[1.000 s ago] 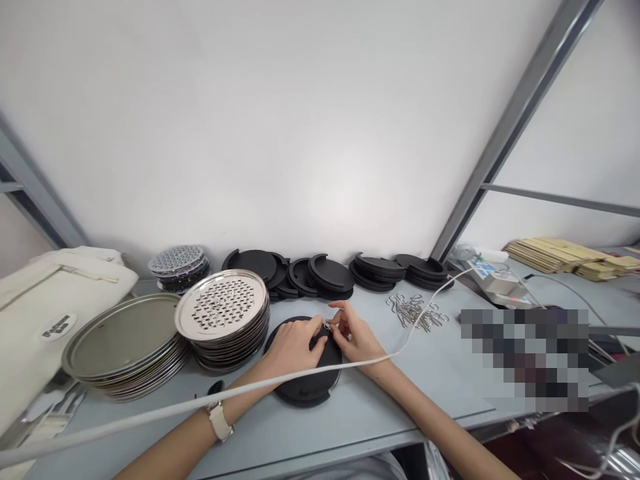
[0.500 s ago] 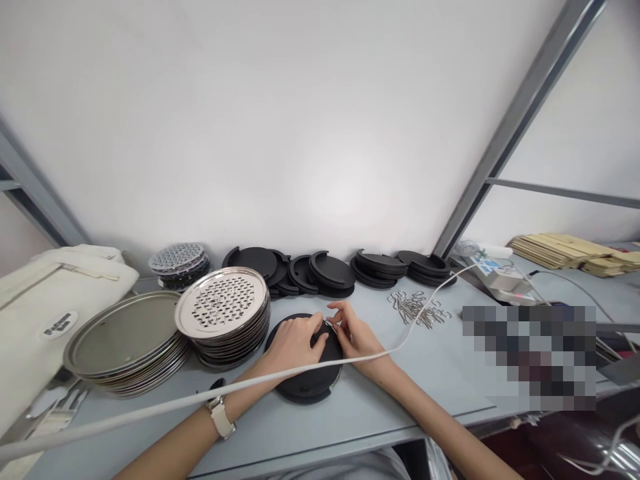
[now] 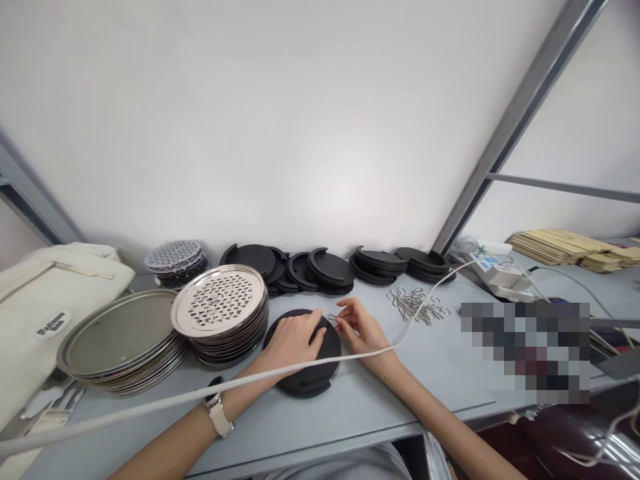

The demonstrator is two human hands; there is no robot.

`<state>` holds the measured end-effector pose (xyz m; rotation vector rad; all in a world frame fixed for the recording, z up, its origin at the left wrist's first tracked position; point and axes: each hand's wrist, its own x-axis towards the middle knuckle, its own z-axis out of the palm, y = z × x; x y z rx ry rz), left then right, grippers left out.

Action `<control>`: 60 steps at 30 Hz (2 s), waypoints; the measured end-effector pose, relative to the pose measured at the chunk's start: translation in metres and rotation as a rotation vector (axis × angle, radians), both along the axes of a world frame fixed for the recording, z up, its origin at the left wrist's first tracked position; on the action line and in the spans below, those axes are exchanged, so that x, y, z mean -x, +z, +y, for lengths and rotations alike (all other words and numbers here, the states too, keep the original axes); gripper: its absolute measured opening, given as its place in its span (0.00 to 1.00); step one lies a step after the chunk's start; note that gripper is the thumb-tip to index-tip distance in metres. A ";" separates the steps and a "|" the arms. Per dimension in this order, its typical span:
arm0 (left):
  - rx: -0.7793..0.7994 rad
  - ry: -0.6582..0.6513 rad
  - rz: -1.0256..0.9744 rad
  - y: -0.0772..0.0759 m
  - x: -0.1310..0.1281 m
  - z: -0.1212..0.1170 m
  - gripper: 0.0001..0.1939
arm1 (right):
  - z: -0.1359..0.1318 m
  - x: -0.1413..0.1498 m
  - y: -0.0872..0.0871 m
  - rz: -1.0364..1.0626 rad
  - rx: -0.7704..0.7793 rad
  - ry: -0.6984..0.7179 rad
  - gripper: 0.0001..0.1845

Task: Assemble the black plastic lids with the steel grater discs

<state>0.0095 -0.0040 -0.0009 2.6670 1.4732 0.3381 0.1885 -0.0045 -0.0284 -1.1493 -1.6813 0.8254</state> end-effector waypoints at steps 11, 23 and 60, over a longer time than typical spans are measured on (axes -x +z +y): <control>0.019 0.005 -0.002 0.002 0.000 -0.001 0.06 | -0.002 -0.001 0.002 -0.171 -0.084 -0.014 0.07; 0.035 -0.005 -0.018 0.002 0.000 -0.001 0.07 | -0.006 0.001 0.007 -0.221 -0.150 -0.012 0.11; -0.033 -0.025 -0.036 -0.004 0.002 0.001 0.05 | 0.000 0.004 -0.001 -0.222 -0.187 0.026 0.08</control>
